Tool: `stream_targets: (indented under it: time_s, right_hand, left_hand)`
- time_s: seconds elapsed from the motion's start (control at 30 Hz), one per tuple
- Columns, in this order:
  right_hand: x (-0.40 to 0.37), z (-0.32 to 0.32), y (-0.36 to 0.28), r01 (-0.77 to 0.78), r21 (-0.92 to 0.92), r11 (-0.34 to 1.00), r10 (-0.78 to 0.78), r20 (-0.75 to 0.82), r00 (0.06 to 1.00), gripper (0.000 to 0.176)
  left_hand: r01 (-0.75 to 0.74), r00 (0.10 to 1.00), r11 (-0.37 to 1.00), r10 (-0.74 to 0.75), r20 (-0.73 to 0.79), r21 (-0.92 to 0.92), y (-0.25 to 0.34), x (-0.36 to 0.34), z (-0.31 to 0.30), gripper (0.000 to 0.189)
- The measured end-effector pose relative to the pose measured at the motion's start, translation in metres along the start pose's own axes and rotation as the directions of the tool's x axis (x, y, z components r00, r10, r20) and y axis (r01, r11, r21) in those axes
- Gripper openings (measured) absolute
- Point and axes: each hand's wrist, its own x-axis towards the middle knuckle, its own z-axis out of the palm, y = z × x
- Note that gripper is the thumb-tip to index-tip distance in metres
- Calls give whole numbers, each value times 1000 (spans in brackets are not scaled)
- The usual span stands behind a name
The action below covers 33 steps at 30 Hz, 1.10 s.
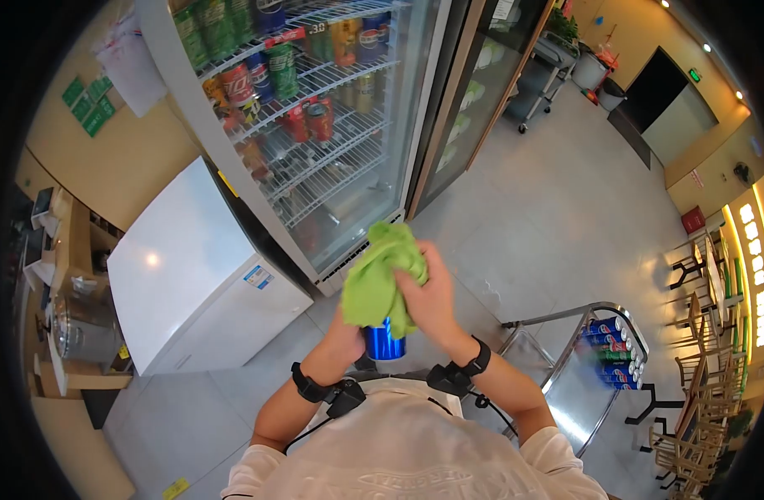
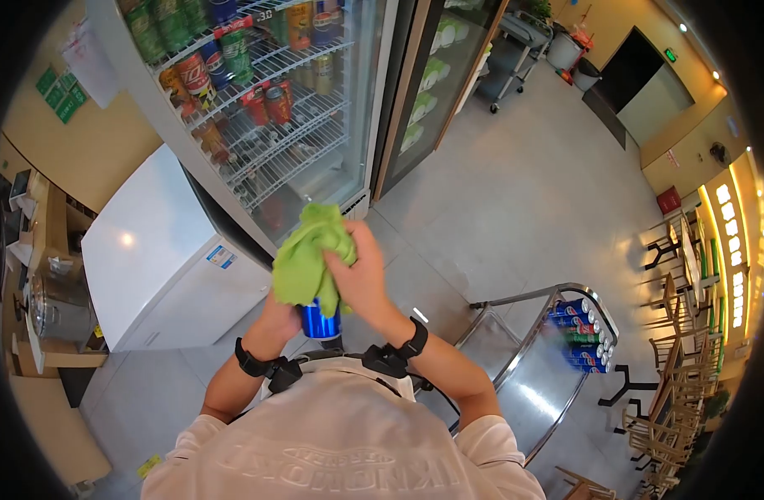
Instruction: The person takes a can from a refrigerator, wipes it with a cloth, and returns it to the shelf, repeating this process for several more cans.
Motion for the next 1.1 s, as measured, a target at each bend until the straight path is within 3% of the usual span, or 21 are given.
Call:
stream_targets:
  time_s: [0.03,0.07,0.13,0.17,0.23,0.3,0.37,0.47,0.53,0.57,0.7,0.77,0.83,0.87,0.9,0.93,0.97,1.0,1.03,1.07,1.1]
  right_hand:
    - [-7,-6,9,259,-219,941,-247,83,966,33]
    - [-17,-17,15,256,-217,942,-244,81,966,33]
    - [-39,-42,15,361,-128,924,-292,375,880,34]
    - [-48,-56,15,357,-126,925,-291,369,883,34]
    - [-67,-85,16,261,-59,964,-198,499,844,37]
    - [-79,-115,19,267,-116,957,-187,460,868,37]
    - [-83,-137,22,274,-178,945,-179,421,889,37]
    - [-91,-164,18,390,-288,874,-324,251,912,40]
    - [-90,-175,14,531,-428,731,-458,269,847,44]
    - [-88,-180,13,529,-430,731,-463,256,848,44]
    - [-81,-212,10,657,-486,577,-659,197,725,43]
    - [-81,-227,8,672,-523,524,-716,157,680,42]
    - [-80,-237,1,536,-445,718,-628,-81,774,40]
    - [-82,-239,-4,542,-438,717,-633,-83,770,40]
    - [-85,-240,-9,358,-274,893,-417,-200,887,39]
    - [-87,-243,-12,144,-82,986,-161,-264,951,38]
    - [-83,-248,1,55,7,998,-53,-136,989,39]
    - [-82,-254,4,57,14,998,-54,-134,990,39]
    - [-80,-261,7,-168,344,924,140,103,985,42]
    - [-79,-269,8,-425,567,705,233,381,895,44]
    - [-78,-278,9,-496,535,684,199,517,833,46]
  left_hand:
    - [107,989,941,-134,-62,-321,-1,13,0,48]
    - [109,989,941,-136,-65,-320,-3,21,-7,48]
    - [257,965,911,-222,142,-322,-6,28,-14,57]
    - [195,976,956,-212,-54,-218,-12,29,-6,64]
    - [194,971,942,-225,-85,-275,-22,30,10,64]
    - [177,956,882,-259,-137,-436,-28,34,28,67]
    - [155,960,908,-232,-159,-390,-32,35,51,68]
    - [150,960,924,-222,-173,-352,-52,42,81,65]
    - [170,950,919,-249,-188,-357,-71,45,105,54]
    - [193,946,918,-268,-184,-347,-79,43,118,48]
    - [262,944,871,-321,-77,-415,-110,36,150,47]
    - [174,965,894,-237,-107,-412,-116,23,176,47]
    - [-45,981,913,-35,-188,-405,-121,13,204,49]
    - [-53,982,916,-26,-189,-399,-121,8,217,49]
    - [-147,976,927,79,-204,-346,-119,2,228,48]
    - [-241,960,926,182,-214,-292,-118,-3,239,49]
    - [-328,936,914,280,-212,-240,-119,-7,247,48]
    - [-332,935,914,285,-213,-234,-121,-8,249,48]
    - [-383,916,904,346,-200,-189,-121,-9,250,48]
    - [-432,896,890,405,-184,-145,-121,-10,250,47]
    - [-418,901,895,387,-196,-152,-121,-10,251,46]
